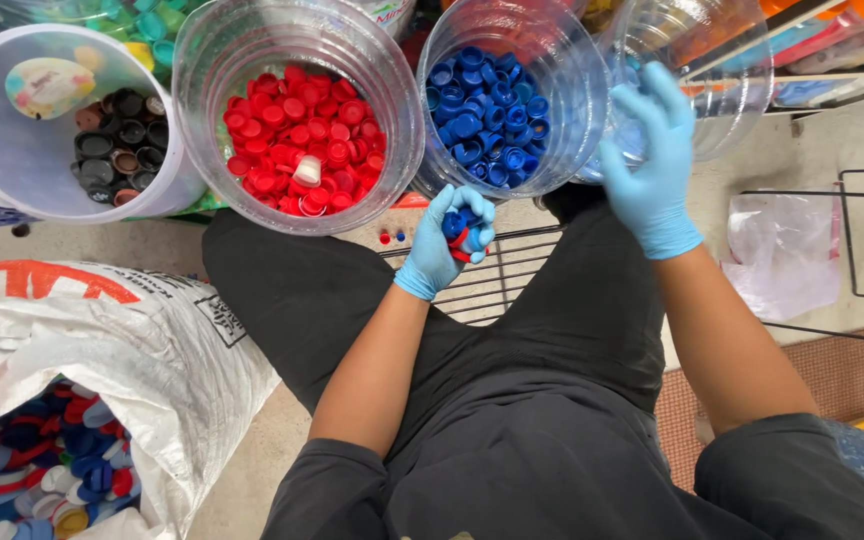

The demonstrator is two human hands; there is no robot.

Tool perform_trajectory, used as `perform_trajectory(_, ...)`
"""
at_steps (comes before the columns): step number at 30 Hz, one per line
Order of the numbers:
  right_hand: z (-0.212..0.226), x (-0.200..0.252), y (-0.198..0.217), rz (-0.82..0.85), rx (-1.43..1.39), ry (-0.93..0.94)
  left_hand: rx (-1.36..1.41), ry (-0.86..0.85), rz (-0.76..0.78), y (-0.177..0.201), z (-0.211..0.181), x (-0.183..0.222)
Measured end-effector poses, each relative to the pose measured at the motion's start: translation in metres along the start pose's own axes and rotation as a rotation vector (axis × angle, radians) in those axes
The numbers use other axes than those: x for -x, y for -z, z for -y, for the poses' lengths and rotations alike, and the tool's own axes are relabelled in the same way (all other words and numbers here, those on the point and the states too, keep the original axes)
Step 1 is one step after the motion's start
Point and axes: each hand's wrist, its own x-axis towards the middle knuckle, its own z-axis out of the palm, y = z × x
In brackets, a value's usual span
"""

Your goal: The person sorts plastic bottle caps by color, picking them from a large white sack and placing them into clear containers filled with red, blue, white, and other colored caps. The person occasionally inspects caps before placing them into the appropriate container.

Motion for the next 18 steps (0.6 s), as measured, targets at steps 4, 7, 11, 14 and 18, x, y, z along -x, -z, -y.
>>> perform_trajectory(4, 0.051, -0.002, -0.018, 0.221, -0.022, 0.242, -0.043, -0.012, 0.024, -0.008, -0.004, 0.001)
perform_trajectory(7, 0.068, 0.01, -0.05, 0.195, 0.011, 0.371, -0.067, 0.032, -0.042, 0.026, 0.013, -0.012)
perform_trajectory(11, 0.082, 0.008, -0.063, 0.332, 0.105, 0.485, -0.156, 0.014, -0.144, 0.029, 0.024, -0.011)
perform_trajectory(14, 0.084, 0.008, -0.064, 0.473, 0.062, 0.431, -0.276, -0.016, -0.112, 0.024, 0.021, -0.012)
perform_trajectory(18, 0.083, 0.007, -0.059, 0.567, 0.058, 0.407, -0.312, 0.003, -0.071, 0.042, 0.031, -0.017)
